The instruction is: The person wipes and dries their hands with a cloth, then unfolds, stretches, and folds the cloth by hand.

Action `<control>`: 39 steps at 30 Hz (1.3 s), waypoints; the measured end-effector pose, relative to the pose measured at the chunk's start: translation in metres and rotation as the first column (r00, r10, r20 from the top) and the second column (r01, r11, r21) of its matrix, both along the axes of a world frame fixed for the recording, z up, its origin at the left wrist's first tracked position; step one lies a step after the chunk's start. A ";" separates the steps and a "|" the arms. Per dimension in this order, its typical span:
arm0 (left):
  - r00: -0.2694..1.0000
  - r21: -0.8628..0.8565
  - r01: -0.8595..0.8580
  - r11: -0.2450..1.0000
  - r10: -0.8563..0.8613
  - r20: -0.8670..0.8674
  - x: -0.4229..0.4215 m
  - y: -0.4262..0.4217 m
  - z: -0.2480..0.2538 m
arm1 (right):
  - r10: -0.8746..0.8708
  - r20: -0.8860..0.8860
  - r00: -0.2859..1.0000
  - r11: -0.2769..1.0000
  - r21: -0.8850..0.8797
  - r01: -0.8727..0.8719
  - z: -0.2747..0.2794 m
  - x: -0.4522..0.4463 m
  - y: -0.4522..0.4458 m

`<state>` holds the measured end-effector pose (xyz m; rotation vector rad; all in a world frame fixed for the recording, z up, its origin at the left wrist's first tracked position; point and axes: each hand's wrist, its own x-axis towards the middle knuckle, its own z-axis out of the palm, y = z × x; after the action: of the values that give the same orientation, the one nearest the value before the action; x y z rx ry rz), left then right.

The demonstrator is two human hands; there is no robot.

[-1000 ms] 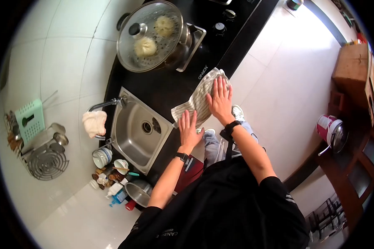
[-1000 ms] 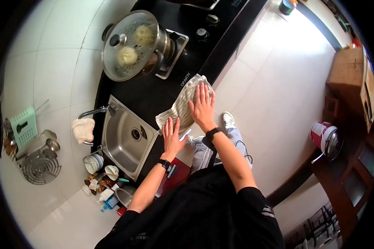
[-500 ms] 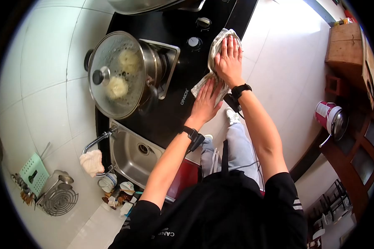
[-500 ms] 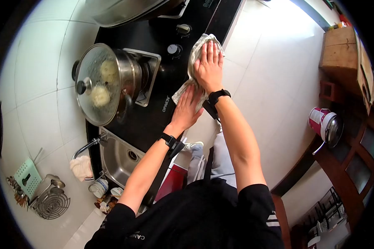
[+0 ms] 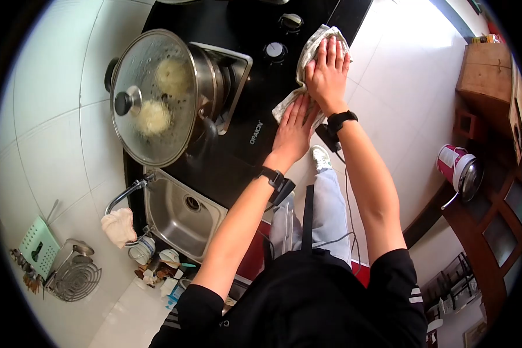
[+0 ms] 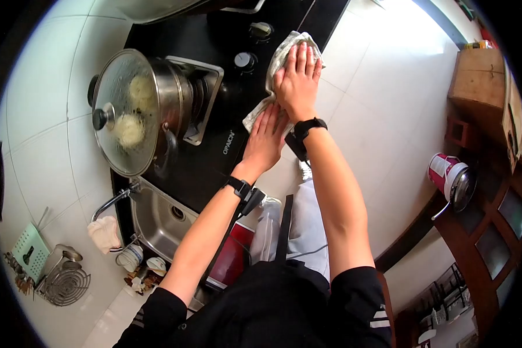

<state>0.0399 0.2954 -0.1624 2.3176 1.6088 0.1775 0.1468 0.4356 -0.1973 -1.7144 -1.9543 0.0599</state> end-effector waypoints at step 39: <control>0.964 -0.259 -0.247 0.934 0.263 0.027 -0.158 -0.460 0.032 | 0.520 -0.139 0.843 0.787 -0.304 -0.536 0.037 -0.153 -0.446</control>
<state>-0.1184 -0.1645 -0.1303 1.8922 1.7832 0.0923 -0.0059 -0.0103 -0.1606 -1.2661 -2.4379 0.6650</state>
